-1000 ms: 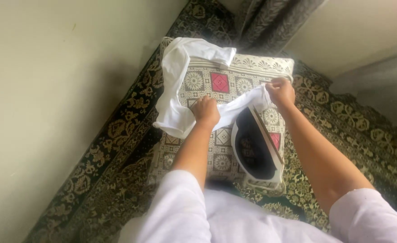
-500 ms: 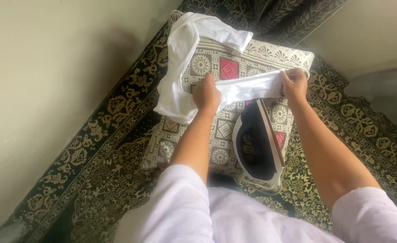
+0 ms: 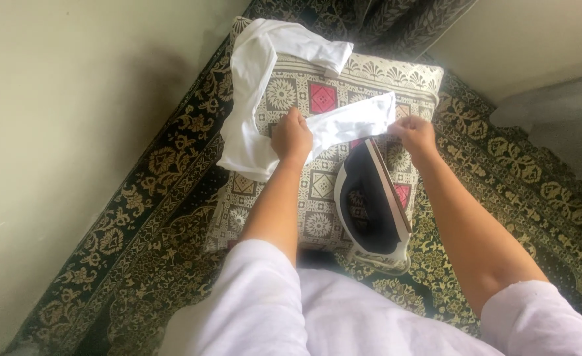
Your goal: Ironing a white garment on a cushion placed on the floor.
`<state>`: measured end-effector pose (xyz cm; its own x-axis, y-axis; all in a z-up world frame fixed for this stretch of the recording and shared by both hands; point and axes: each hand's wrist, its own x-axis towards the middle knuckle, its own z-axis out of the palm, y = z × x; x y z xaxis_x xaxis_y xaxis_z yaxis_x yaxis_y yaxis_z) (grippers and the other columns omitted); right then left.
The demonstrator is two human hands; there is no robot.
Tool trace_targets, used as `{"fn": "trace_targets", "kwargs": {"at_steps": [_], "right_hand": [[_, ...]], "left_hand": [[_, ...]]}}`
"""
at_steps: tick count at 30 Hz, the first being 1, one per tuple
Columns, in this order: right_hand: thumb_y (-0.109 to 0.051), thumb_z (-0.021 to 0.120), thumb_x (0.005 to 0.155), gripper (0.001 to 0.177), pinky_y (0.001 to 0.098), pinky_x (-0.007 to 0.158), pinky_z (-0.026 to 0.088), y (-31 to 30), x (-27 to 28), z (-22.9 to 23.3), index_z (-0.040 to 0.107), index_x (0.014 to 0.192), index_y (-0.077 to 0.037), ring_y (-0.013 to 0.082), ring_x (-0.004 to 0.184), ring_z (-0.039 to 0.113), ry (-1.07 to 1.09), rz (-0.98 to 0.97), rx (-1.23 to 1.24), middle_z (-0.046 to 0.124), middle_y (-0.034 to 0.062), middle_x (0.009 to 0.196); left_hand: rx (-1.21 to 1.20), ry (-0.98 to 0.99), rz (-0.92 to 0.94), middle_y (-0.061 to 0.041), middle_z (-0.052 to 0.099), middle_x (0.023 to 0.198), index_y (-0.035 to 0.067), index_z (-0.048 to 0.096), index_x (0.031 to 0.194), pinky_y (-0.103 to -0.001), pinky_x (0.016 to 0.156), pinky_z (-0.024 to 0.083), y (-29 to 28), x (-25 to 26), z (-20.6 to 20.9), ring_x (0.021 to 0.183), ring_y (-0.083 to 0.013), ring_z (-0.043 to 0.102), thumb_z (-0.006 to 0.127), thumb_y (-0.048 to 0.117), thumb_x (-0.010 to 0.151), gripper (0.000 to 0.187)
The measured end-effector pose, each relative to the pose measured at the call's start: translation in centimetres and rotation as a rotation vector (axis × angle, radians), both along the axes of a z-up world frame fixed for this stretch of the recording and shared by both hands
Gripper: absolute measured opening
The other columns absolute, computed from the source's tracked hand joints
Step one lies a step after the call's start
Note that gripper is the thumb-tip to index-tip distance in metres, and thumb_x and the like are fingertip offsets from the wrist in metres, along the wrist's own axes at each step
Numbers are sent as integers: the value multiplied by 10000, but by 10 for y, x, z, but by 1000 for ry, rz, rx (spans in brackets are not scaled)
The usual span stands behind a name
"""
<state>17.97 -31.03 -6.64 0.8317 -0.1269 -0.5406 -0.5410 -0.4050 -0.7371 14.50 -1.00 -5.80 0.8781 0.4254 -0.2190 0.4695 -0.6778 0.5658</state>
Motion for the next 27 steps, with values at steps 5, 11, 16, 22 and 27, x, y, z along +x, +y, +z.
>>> {"fn": "trace_targets", "kwargs": {"at_steps": [5, 11, 16, 22, 27], "right_hand": [[-46, 704, 881, 103, 300, 672, 506, -28, 3, -9, 733, 977, -69, 140, 766, 620, -102, -240, -191, 708, 57, 929], [-119, 743, 913, 137, 293, 644, 516, -14, 2, 17, 721, 1037, -64, 141, 759, 632, -81, -168, -207, 711, 60, 940], [-180, 787, 902, 177, 280, 644, 501, 32, 0, 13, 735, 999, -42, 145, 760, 640, -75, -42, -113, 714, 67, 899], [-114, 784, 876, 146, 266, 663, 508, 18, 4, -20, 721, 974, -27, 143, 792, 653, -214, -170, -115, 707, 75, 912], [-68, 723, 947, 179, 250, 649, 477, 1, 0, -23, 638, 1098, -22, 133, 801, 651, -177, -327, 264, 694, 64, 951]], "left_hand": [[-90, 15, 24, -71, 715, 965, 138, 593, 935, -536, 742, 519, 5, -1, 11, 950, -359, 674, 565, 185, 966, 63], [15, 6, -39, -78, 686, 976, 133, 627, 927, -513, 781, 529, 15, -6, 11, 986, -342, 655, 628, 153, 909, 27], [340, -284, -234, -118, 681, 1041, 100, 665, 999, -481, 815, 538, 0, -18, 45, 993, -342, 655, 644, 104, 798, 202], [197, -26, -512, -144, 652, 1073, 81, 674, 1001, -480, 872, 524, -1, -47, 16, 1032, -357, 643, 656, 105, 895, 110], [286, -152, -496, -145, 644, 1061, 83, 680, 923, -455, 917, 533, 6, -53, 9, 1057, -353, 641, 647, 65, 889, 51]]}}
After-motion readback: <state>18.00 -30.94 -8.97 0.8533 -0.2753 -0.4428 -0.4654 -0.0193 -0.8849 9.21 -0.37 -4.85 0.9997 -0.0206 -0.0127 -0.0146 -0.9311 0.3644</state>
